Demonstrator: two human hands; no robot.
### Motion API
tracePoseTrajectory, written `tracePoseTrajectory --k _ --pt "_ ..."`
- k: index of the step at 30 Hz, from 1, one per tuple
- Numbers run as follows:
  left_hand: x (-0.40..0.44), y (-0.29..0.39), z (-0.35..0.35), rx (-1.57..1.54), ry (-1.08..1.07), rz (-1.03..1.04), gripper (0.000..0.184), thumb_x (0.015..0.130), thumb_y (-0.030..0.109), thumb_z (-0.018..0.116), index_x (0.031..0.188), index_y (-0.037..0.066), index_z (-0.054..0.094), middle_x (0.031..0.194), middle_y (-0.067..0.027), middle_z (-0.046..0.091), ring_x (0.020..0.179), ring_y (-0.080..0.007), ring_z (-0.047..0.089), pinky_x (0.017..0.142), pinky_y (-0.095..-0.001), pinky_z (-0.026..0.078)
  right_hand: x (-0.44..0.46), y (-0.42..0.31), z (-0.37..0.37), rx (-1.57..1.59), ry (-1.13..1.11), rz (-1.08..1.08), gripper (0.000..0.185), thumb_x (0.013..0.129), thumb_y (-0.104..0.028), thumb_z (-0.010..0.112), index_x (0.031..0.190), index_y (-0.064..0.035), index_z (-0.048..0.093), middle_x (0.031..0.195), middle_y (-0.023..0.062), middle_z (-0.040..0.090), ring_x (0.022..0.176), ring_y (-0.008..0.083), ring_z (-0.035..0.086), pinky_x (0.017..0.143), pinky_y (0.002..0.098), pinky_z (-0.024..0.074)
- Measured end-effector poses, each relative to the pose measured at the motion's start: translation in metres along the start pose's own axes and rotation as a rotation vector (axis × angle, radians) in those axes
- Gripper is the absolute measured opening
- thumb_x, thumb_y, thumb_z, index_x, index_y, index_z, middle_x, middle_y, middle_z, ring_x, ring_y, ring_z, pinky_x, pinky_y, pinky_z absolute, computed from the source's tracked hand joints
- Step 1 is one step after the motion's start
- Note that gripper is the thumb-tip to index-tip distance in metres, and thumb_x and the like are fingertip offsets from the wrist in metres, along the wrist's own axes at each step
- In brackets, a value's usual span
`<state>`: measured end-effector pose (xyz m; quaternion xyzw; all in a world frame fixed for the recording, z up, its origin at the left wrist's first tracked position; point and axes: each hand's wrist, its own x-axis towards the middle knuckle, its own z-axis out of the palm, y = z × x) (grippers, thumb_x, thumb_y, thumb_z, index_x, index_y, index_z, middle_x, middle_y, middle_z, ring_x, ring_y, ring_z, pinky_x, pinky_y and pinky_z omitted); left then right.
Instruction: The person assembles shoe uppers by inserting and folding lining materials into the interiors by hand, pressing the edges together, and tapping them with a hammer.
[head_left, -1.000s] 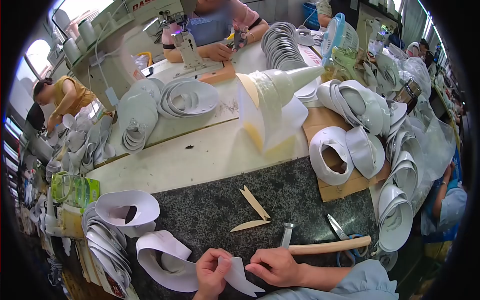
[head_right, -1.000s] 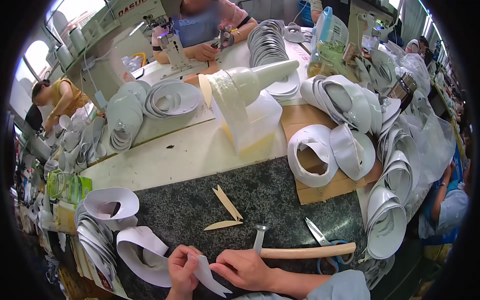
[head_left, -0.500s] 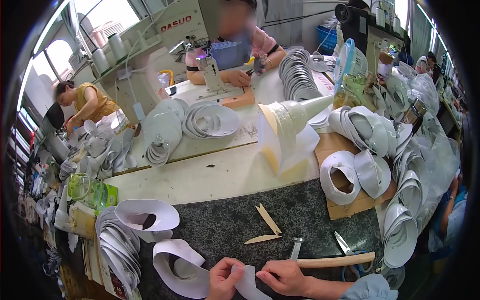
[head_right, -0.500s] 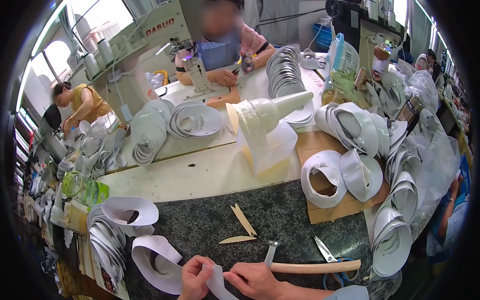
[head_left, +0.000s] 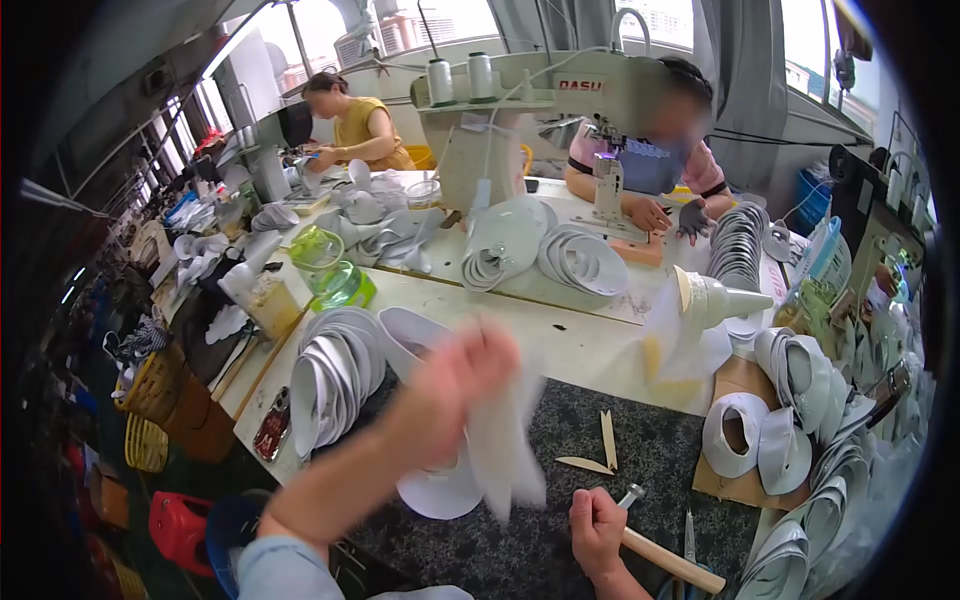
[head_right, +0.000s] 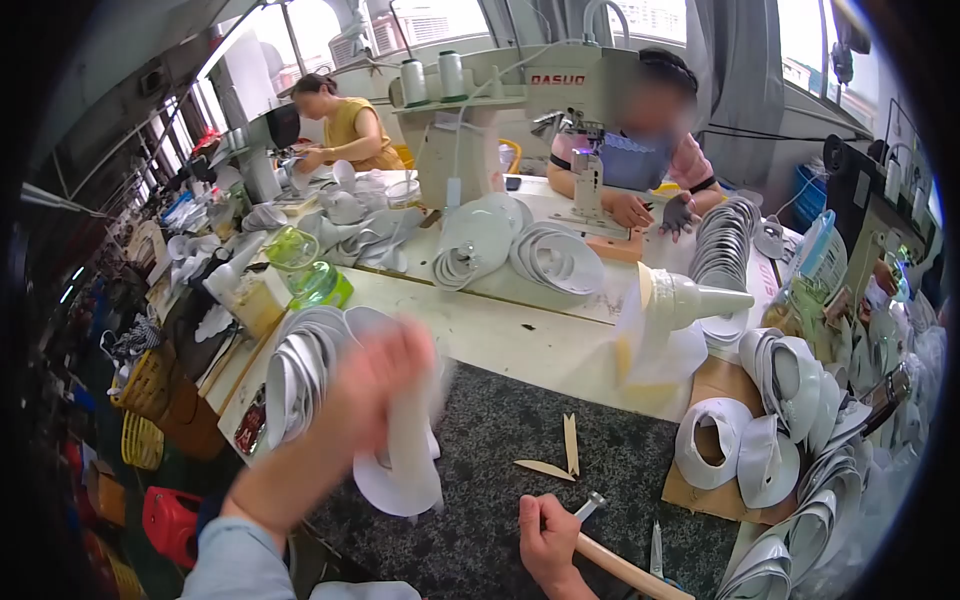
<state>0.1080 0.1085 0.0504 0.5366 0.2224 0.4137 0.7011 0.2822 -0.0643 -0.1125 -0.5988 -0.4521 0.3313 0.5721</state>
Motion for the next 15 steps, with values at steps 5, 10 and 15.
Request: tracePoseTrajectory --k 5,10,15 --pt "0.168 0.125 -0.058 0.058 0.381 0.418 0.014 0.096 0.021 0.062 0.098 0.007 0.06 0.087 -0.0011 0.06 0.076 -0.0121 0.06 0.069 -0.0291 0.051 0.004 -0.007 0.005 -0.025 0.064 -0.06 0.031 0.097 -0.019 0.062 0.073 -0.0005 0.055 0.057 0.0056 0.05 0.053 0.0109 0.045 0.049 0.0302 0.0361" --pt "0.108 0.076 0.011 0.1 -0.026 0.264 0.012 0.098 0.019 0.059 0.096 0.008 0.06 0.089 -0.0013 0.061 0.081 -0.0099 0.061 0.071 -0.0274 0.051 0.003 -0.012 0.002 -0.01 0.056 -0.051 0.032 0.097 -0.025 0.062 0.076 -0.0014 0.057 0.057 0.0091 0.05 0.049 0.0175 0.045 0.048 0.0337 0.0379" --pt "-0.039 -0.044 0.057 0.326 -0.242 -0.313 0.008 0.095 0.012 0.064 0.098 0.006 0.06 0.088 0.0013 0.06 0.079 -0.0077 0.058 0.072 -0.0242 0.047 0.003 0.0 0.006 -0.016 0.05 -0.144 0.028 0.097 -0.025 0.062 0.081 -0.002 0.06 0.06 0.011 0.056 0.05 0.021 0.053 0.049 0.0339 0.0414"
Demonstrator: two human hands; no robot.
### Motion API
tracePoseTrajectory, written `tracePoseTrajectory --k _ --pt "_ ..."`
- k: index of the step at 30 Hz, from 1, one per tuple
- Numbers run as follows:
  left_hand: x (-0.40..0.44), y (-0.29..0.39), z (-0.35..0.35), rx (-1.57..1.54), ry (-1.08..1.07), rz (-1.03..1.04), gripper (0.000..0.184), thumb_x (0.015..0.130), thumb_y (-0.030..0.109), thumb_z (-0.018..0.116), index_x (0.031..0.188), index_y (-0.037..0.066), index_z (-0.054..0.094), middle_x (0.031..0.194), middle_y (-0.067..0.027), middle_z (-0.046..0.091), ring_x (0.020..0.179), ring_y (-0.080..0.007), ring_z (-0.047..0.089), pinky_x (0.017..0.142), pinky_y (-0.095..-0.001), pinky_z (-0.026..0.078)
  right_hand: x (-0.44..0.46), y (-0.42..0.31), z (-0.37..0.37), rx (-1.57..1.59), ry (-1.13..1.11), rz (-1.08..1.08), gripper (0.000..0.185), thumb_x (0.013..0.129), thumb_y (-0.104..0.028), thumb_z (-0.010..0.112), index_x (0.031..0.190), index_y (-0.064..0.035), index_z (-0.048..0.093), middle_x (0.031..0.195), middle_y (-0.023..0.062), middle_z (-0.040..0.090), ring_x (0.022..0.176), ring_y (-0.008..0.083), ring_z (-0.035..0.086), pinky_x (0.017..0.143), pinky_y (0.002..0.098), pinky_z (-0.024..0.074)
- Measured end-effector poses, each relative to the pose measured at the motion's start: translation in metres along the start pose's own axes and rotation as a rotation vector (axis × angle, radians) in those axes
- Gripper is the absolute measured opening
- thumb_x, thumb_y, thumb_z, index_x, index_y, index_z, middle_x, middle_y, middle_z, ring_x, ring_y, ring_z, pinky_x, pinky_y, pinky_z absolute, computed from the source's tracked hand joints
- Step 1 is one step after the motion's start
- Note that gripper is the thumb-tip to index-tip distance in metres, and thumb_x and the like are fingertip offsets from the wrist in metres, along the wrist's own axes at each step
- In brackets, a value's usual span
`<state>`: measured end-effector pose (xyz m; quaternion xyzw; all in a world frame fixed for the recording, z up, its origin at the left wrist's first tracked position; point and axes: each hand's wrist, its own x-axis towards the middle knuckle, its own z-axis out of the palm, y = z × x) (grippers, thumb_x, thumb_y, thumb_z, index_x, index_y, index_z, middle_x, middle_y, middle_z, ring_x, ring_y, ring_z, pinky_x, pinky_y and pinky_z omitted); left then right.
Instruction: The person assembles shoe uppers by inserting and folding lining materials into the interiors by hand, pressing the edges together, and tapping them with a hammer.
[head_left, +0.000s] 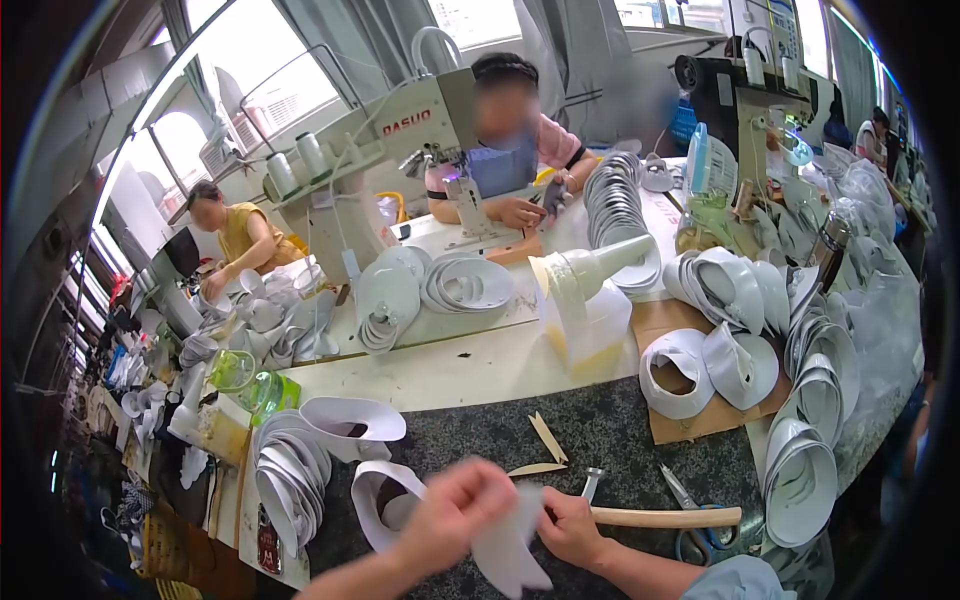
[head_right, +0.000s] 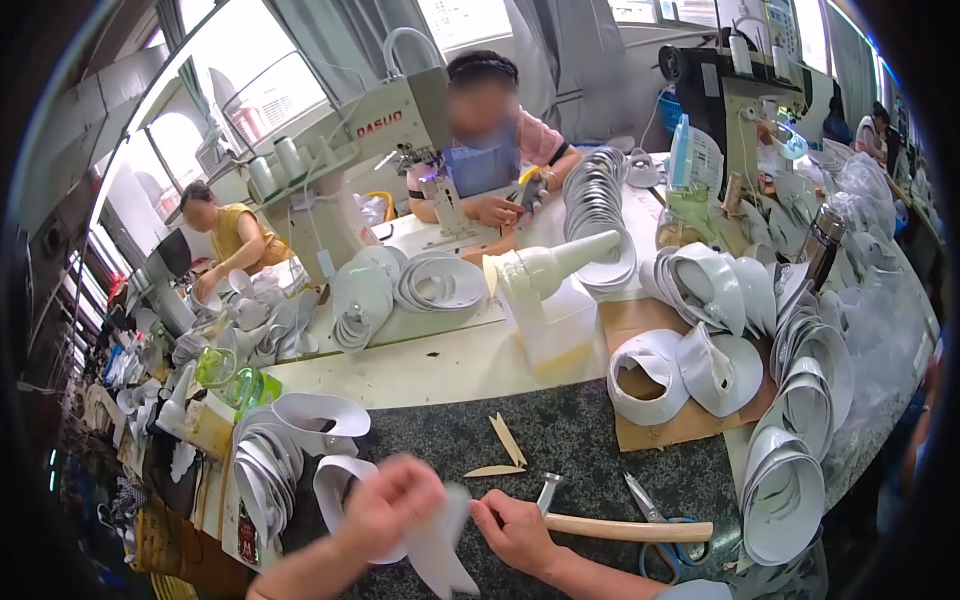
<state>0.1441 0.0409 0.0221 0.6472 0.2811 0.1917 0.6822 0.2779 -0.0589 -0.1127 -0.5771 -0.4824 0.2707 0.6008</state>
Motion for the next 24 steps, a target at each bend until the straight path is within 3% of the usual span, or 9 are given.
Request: tracePoseTrajectory --k 2,4,6,8,10,12,13,15,24 --pt "-0.016 -0.031 0.02 -0.032 -0.061 -0.089 0.009 0.095 0.013 0.064 0.099 0.005 0.059 0.088 -0.0019 0.061 0.079 -0.0104 0.06 0.072 -0.0252 0.048 0.003 -0.012 -0.005 -0.017 -0.008 0.048 0.025 0.096 -0.023 0.063 0.083 -0.0023 0.06 0.063 0.0117 0.06 0.054 0.0216 0.059 0.051 0.0332 0.0445" --pt "-0.011 -0.067 0.034 -0.212 -0.045 0.039 0.009 0.096 0.014 0.064 0.095 0.006 0.06 0.083 0.0025 0.059 0.072 -0.0043 0.051 0.066 -0.0194 0.041 0.002 -0.01 -0.004 0.007 0.002 0.06 0.02 0.095 -0.02 0.065 0.084 -0.0033 0.062 0.066 0.0117 0.063 0.056 0.0219 0.061 0.052 0.0326 0.0463" --pt "-0.013 -0.089 0.03 -0.247 -0.002 0.008 0.011 0.098 0.017 0.061 0.094 0.006 0.058 0.078 0.0 0.057 0.065 -0.0065 0.05 0.059 -0.02 0.04 0.0 -0.008 -0.002 0.006 0.023 0.073 0.017 0.094 -0.018 0.066 0.085 -0.0035 0.063 0.067 0.0109 0.064 0.056 0.0207 0.062 0.052 0.0321 0.0468" --pt "-0.01 -0.11 0.017 -0.657 -0.075 -0.104 0.011 0.096 0.014 0.062 0.098 0.004 0.058 0.084 -0.0068 0.061 0.074 -0.0152 0.061 0.066 -0.0268 0.049 0.003 -0.012 -0.007 -0.012 -0.005 0.101 0.018 0.095 -0.018 0.065 0.086 -0.0027 0.064 0.067 0.0105 0.063 0.057 0.0187 0.062 0.051 0.031 0.0465" --pt "-0.001 -0.117 0.014 -0.771 -0.14 -0.091 0.015 0.099 0.018 0.056 0.096 0.004 0.054 0.076 -0.0101 0.056 0.057 -0.0177 0.054 0.048 -0.0285 0.042 0.003 -0.014 -0.008 0.002 -0.017 0.107 0.019 0.096 -0.019 0.064 0.086 -0.002 0.064 0.067 0.0095 0.064 0.057 0.0165 0.062 0.052 0.029 0.0466" --pt "0.005 -0.127 0.01 -0.933 -0.208 -0.105 0.015 0.099 0.019 0.057 0.096 0.005 0.053 0.074 -0.0082 0.053 0.054 -0.0159 0.05 0.045 -0.0277 0.04 0.001 -0.012 -0.009 0.052 -0.061 0.167 0.02 0.096 -0.017 0.064 0.085 -0.0001 0.064 0.07 0.0062 0.064 0.06 0.0108 0.06 0.054 0.0255 0.0458" --pt "0.006 -0.132 0.008 -0.942 -0.21 -0.113 0.015 0.099 0.019 0.057 0.096 0.005 0.053 0.074 -0.0082 0.053 0.054 -0.0159 0.05 0.045 -0.0277 0.04 0.0 -0.012 -0.01 0.046 -0.059 0.177 0.02 0.096 -0.017 0.064 0.085 -0.0001 0.064 0.07 0.0062 0.064 0.06 0.0108 0.06 0.054 0.0255 0.0458" --pt "0.004 -0.141 0.004 -1.075 -0.299 -0.159 0.015 0.098 0.019 0.059 0.1 0.005 0.054 0.085 -0.0076 0.061 0.068 -0.0156 0.058 0.06 -0.0262 0.046 0.0 -0.015 -0.011 0.061 -0.086 0.187 0.02 0.096 -0.016 0.063 0.085 0.0001 0.064 0.07 0.0067 0.065 0.061 0.0108 0.061 0.055 0.025 0.0467" --pt "0.0 -0.14 0.003 -0.963 -0.169 -0.162 0.014 0.097 0.018 0.06 0.101 0.006 0.055 0.088 -0.0073 0.061 0.072 -0.0165 0.058 0.062 -0.027 0.047 0.0 -0.01 -0.01 0.036 -0.076 0.081 0.023 0.095 -0.02 0.065 0.081 -0.0018 0.064 0.063 0.0064 0.061 0.052 0.0124 0.056 0.047 0.0272 0.042"
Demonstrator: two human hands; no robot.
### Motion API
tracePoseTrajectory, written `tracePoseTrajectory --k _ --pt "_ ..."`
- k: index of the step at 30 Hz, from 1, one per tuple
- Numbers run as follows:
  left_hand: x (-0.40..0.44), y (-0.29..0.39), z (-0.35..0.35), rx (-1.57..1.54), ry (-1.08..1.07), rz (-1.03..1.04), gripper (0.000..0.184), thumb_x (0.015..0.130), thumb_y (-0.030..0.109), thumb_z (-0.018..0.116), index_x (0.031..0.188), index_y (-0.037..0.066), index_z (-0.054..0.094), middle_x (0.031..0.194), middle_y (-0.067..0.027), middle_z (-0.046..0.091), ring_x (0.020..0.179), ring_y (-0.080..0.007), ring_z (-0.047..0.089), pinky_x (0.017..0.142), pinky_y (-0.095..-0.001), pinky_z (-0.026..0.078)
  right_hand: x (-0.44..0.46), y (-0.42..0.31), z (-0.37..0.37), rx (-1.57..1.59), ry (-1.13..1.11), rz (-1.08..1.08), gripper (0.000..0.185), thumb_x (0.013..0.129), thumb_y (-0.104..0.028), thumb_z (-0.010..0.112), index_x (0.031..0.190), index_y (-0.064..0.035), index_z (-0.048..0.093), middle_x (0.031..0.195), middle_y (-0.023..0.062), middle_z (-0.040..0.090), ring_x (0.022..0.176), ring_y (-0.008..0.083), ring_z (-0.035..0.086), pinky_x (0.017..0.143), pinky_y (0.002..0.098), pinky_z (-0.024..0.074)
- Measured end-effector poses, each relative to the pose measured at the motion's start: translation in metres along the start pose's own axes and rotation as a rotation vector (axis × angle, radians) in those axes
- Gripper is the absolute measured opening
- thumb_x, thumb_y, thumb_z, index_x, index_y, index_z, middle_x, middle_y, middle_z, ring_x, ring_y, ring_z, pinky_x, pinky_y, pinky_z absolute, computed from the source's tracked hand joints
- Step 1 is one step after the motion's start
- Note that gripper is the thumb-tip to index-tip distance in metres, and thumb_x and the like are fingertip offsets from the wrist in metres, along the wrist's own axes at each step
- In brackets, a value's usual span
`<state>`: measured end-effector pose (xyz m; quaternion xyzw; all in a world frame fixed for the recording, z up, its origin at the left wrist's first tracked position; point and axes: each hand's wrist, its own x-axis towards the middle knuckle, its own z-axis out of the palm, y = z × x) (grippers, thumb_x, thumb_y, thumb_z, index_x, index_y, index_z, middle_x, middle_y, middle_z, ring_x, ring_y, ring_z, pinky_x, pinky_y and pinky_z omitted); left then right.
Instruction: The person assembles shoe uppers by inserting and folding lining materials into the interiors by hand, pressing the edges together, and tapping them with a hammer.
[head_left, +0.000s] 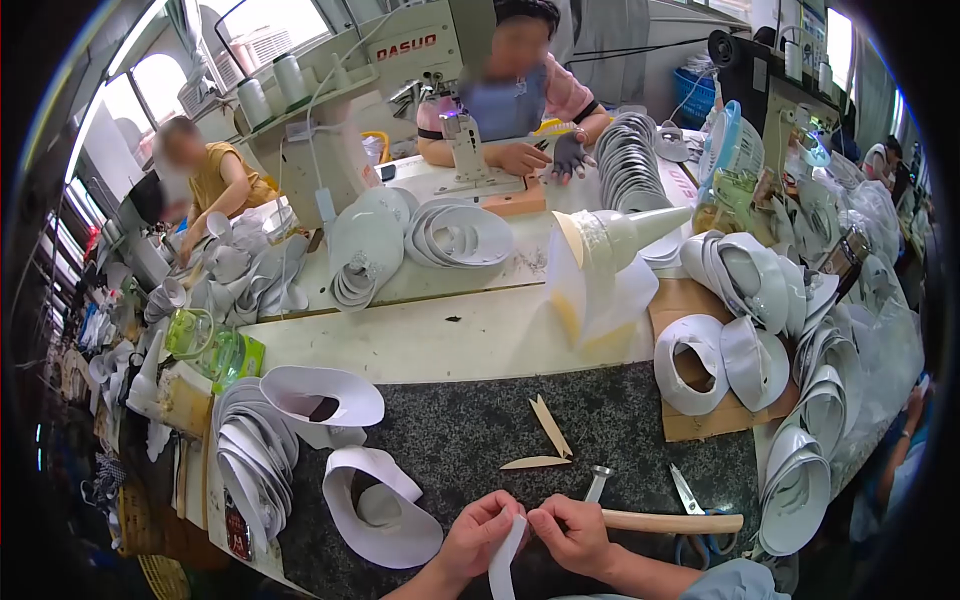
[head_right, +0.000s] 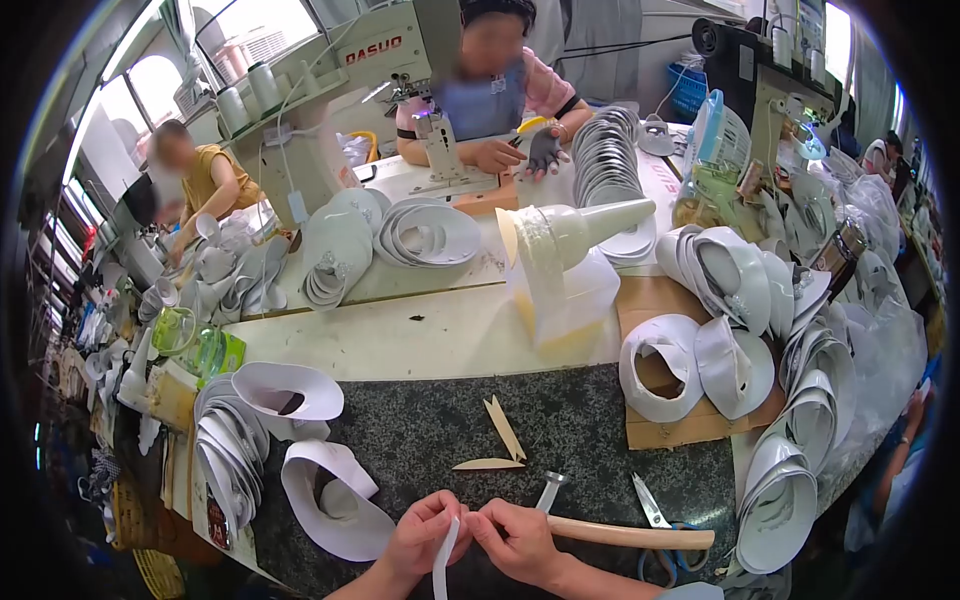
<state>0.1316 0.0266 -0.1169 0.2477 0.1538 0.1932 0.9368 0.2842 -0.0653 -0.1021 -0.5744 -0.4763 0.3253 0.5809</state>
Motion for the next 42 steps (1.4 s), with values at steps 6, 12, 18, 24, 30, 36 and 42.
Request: tracePoseTrajectory --k 6,12,18,24,30,36,42 --pt "-0.002 0.002 0.01 0.042 0.072 0.058 0.015 0.099 0.019 0.056 0.097 0.005 0.052 0.075 -0.0089 0.052 0.056 -0.0168 0.05 0.046 -0.0267 0.041 0.0 0.0 0.0 -0.015 0.011 -0.001 0.023 0.095 -0.019 0.066 0.079 -0.0019 0.063 0.061 0.006 0.059 0.05 0.0124 0.055 0.046 0.0271 0.0405" --pt "0.002 0.003 0.007 0.035 0.055 0.043 0.014 0.1 0.019 0.055 0.097 0.005 0.052 0.074 -0.0093 0.051 0.056 -0.0175 0.049 0.046 -0.027 0.04 0.002 -0.004 -0.003 -0.019 0.005 0.025 0.025 0.096 -0.016 0.064 0.076 -0.0007 0.06 0.063 0.005 0.059 0.053 0.0111 0.053 0.049 0.027 0.0396" --pt "-0.001 0.003 0.007 0.042 0.124 0.03 0.015 0.1 0.02 0.053 0.099 0.006 0.051 0.074 -0.0103 0.05 0.055 -0.0178 0.048 0.045 -0.027 0.04 0.0 -0.005 -0.003 -0.011 -0.026 0.046 0.024 0.096 -0.015 0.064 0.077 -0.0008 0.06 0.062 0.0049 0.058 0.052 0.0117 0.053 0.048 0.0268 0.0393" --pt "0.001 -0.001 0.009 0.101 0.168 0.079 0.015 0.1 0.02 0.057 0.093 0.007 0.054 0.072 -0.0022 0.052 0.058 -0.0096 0.047 0.049 -0.0212 0.038 -0.003 -0.004 -0.001 -0.005 -0.01 0.037 0.021 0.095 -0.014 0.064 0.079 -0.0003 0.062 0.062 0.005 0.058 0.052 0.0113 0.053 0.048 0.0261 0.039" --pt "0.002 0.001 0.02 0.096 0.194 0.084 0.016 0.101 0.022 0.054 0.095 0.008 0.051 0.07 -0.0028 0.048 0.054 -0.0122 0.045 0.042 -0.0224 0.034 -0.003 -0.003 -0.002 -0.008 -0.023 0.041 0.02 0.095 -0.013 0.065 0.08 -0.0003 0.063 0.063 0.0059 0.06 0.053 0.0124 0.055 0.048 0.0261 0.0397" --pt "0.004 0.002 0.012 0.044 0.118 0.13 0.014 0.1 0.022 0.056 0.098 0.008 0.052 0.072 -0.0048 0.048 0.055 -0.0141 0.046 0.044 -0.0222 0.037 0.004 -0.007 -0.001 -0.026 -0.032 0.004 0.018 0.093 -0.012 0.065 0.08 -0.001 0.064 0.063 0.0068 0.059 0.053 0.0154 0.057 0.05 0.0284 0.0422" --pt "0.004 0.004 0.001 -0.075 0.0 0.072 0.014 0.099 0.019 0.056 0.096 0.005 0.052 0.08 -0.01 0.055 0.061 -0.0196 0.055 0.048 -0.0275 0.044 0.002 -0.002 0.001 -0.07 -0.038 0.018 0.015 0.093 -0.011 0.064 0.082 -0.0009 0.064 0.065 0.0097 0.058 0.055 0.0173 0.058 0.051 0.0304 0.0426"
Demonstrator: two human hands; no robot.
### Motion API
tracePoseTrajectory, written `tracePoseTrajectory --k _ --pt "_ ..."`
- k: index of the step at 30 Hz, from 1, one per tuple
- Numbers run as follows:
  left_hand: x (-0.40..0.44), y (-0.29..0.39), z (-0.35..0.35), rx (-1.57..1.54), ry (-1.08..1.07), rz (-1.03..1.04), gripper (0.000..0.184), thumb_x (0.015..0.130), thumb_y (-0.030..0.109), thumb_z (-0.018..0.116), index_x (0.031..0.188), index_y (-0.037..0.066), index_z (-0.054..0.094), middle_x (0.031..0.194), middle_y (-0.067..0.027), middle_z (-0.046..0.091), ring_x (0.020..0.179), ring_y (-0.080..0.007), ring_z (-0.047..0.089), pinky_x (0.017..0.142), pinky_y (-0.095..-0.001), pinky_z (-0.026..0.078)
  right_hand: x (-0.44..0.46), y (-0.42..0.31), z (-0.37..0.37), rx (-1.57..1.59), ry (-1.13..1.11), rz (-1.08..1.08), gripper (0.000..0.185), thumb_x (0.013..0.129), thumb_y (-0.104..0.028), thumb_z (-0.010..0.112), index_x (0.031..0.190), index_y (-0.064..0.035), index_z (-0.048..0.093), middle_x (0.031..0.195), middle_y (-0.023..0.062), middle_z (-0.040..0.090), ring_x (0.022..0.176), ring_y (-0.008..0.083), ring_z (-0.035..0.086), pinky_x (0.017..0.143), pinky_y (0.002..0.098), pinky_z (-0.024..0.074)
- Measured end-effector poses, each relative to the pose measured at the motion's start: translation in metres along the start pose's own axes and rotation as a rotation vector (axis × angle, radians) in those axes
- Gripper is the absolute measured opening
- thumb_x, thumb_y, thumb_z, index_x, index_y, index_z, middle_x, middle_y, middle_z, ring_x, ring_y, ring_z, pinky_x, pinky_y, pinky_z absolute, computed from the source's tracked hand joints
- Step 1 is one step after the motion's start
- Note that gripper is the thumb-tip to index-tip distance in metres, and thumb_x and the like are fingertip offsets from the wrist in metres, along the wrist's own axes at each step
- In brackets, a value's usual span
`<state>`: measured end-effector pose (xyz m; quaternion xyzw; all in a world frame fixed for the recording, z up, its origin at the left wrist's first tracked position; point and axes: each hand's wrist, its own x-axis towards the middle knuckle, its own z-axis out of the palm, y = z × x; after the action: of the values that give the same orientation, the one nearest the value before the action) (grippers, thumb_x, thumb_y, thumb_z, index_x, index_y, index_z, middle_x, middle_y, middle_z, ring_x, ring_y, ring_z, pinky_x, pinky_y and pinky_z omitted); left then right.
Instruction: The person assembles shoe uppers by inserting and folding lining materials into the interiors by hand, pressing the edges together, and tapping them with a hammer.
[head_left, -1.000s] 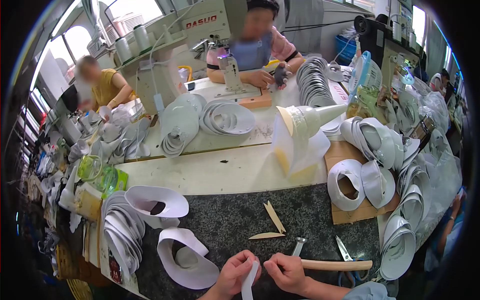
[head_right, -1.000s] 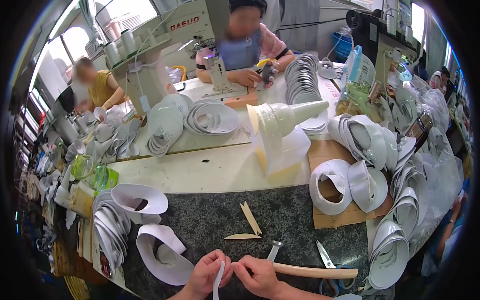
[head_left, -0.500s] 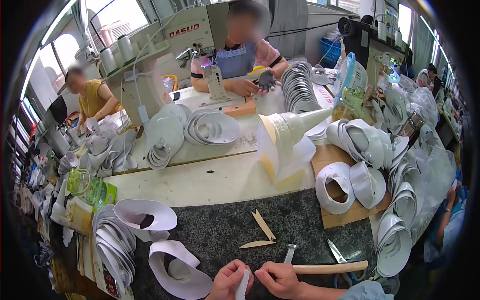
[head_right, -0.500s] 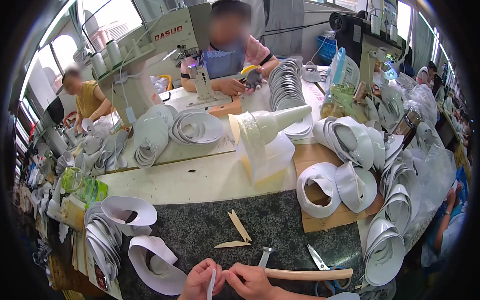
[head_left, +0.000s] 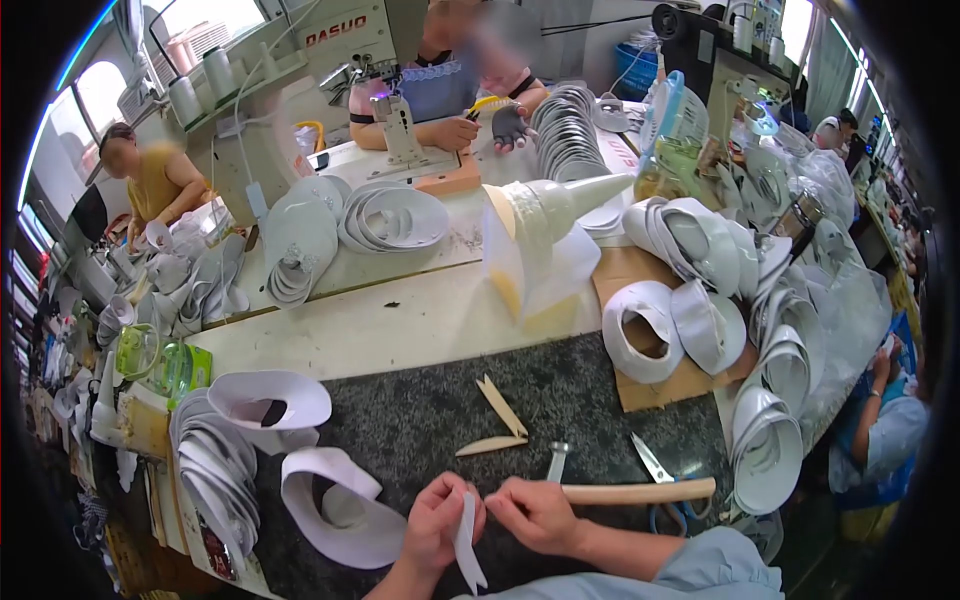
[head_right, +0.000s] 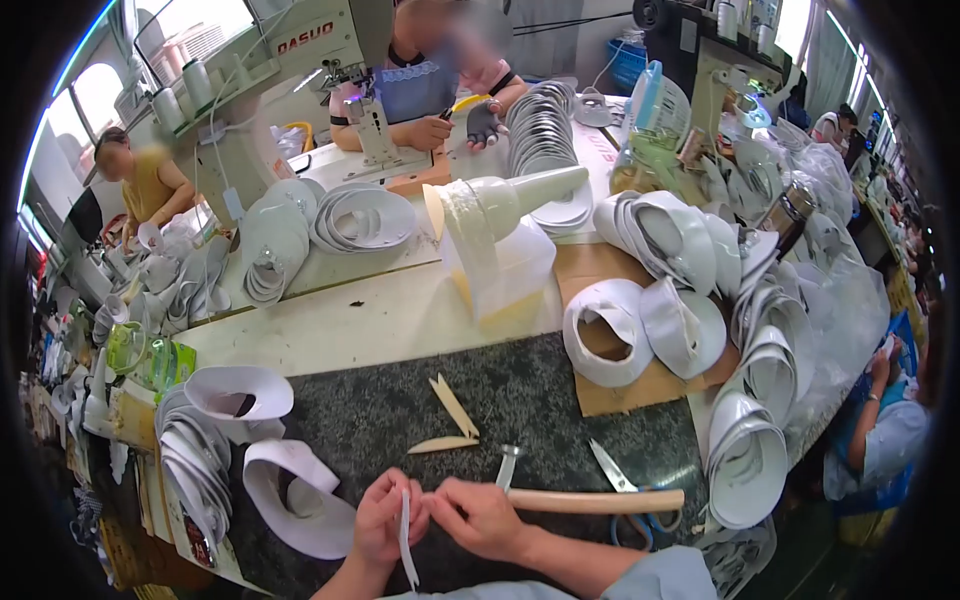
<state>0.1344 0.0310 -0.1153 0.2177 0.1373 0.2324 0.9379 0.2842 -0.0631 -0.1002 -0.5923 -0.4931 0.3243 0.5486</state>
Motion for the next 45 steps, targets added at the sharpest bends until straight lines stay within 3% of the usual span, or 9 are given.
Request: tracePoseTrajectory --k 5,8,15,18,20,26,30,33,45 --pt "0.002 -0.002 0.004 0.145 0.05 0.036 0.012 0.1 0.018 0.056 0.097 0.007 0.054 0.077 -0.006 0.059 0.064 -0.0151 0.058 0.057 -0.0273 0.047 0.001 -0.002 0.001 -0.058 0.025 0.024 0.019 0.097 -0.014 0.059 0.084 0.0001 0.061 0.067 0.0089 0.056 0.059 0.0126 0.054 0.054 0.0298 0.043" --pt "0.009 -0.014 0.0 0.27 0.135 0.191 0.01 0.1 0.017 0.056 0.097 0.007 0.054 0.081 -0.0044 0.06 0.064 -0.0123 0.058 0.055 -0.0248 0.048 0.005 0.0 0.007 -0.087 0.04 -0.026 0.021 0.099 -0.018 0.055 0.089 -0.0004 0.059 0.07 0.0169 0.06 0.064 0.03 0.065 0.057 0.0376 0.0472" --pt "-0.055 -0.024 0.041 0.319 0.365 0.499 0.013 0.1 0.019 0.06 0.096 0.007 0.057 0.085 0.0019 0.06 0.074 -0.0048 0.054 0.069 -0.0214 0.045 -0.012 -0.058 -0.001 -0.081 0.038 -0.14 0.017 0.101 -0.018 0.055 0.091 -0.004 0.052 0.066 0.0001 0.05 0.058 0.0071 0.044 0.051 0.025 0.038" --pt "-0.105 -0.013 0.041 0.481 0.347 0.58 0.013 0.099 0.017 0.061 0.096 0.006 0.057 0.087 0.0018 0.058 0.075 -0.0028 0.05 0.07 -0.0204 0.043 -0.041 -0.102 -0.032 -0.773 -0.933 -0.081 0.011 0.088 -0.008 0.06 0.099 -0.005 0.059 0.089 0.016 0.065 0.085 0.0381 0.065 0.071 0.0479 0.0513" --pt "-0.132 -0.004 0.036 0.638 0.358 0.739 0.012 0.098 0.015 0.063 0.094 0.005 0.056 0.095 -0.0026 0.058 0.079 -0.0066 0.052 0.072 -0.0206 0.042 -0.065 -0.097 -0.04 -0.868 -1.355 -0.088 0.045 0.086 -0.03 0.07 0.125 -0.0093 0.062 0.104 0.0128 0.066 0.097 0.033 0.066 0.08 0.0418 0.0551" --pt "-0.165 -0.028 0.026 0.801 0.205 0.557 0.005 0.095 0.004 0.063 0.094 0.002 0.058 0.095 -0.0036 0.057 0.079 -0.0056 0.051 0.068 -0.0219 0.042 -0.072 -0.112 0.033 -0.196 -0.548 0.02 0.025 0.092 -0.021 0.068 0.107 -0.0009 0.061 0.078 0.0097 0.064 0.065 0.0157 0.062 0.06 0.0283 0.0512" --pt "-0.176 -0.003 0.025 1.513 0.314 1.202 0.008 0.088 -0.001 0.067 0.088 0.001 0.059 0.082 -0.0149 0.066 0.076 -0.0301 0.065 0.07 -0.0359 0.053 -0.051 -0.085 0.055 -0.099 -0.409 0.071 0.017 0.098 -0.018 0.061 0.099 -0.0019 0.059 0.07 0.0032 0.061 0.057 0.0087 0.057 0.052 0.0237 0.0458" --pt "-0.197 0.013 0.01 1.325 0.445 1.141 0.009 0.092 0.0 0.062 0.089 0.003 0.054 0.087 -0.0145 0.064 0.079 -0.0213 0.063 0.07 -0.032 0.051 -0.008 -0.072 0.046 0.349 -0.063 0.196 0.019 0.102 -0.023 0.055 0.096 -0.0062 0.06 0.069 -0.0032 0.057 0.054 0.0041 0.051 0.048 0.0193 0.0379" --pt "-0.18 0.017 0.016 0.87 0.63 0.59 0.02 0.094 0.018 0.068 0.086 0.003 0.057 0.077 -0.0005 0.062 0.068 -0.0038 0.052 0.064 -0.0187 0.041 0.087 0.001 0.036 -0.814 -0.295 -0.24 0.03 0.096 -0.034 0.055 0.088 -0.0073 0.066 0.089 0.0155 0.066 0.084 0.0376 0.065 0.071 0.0473 0.0528"
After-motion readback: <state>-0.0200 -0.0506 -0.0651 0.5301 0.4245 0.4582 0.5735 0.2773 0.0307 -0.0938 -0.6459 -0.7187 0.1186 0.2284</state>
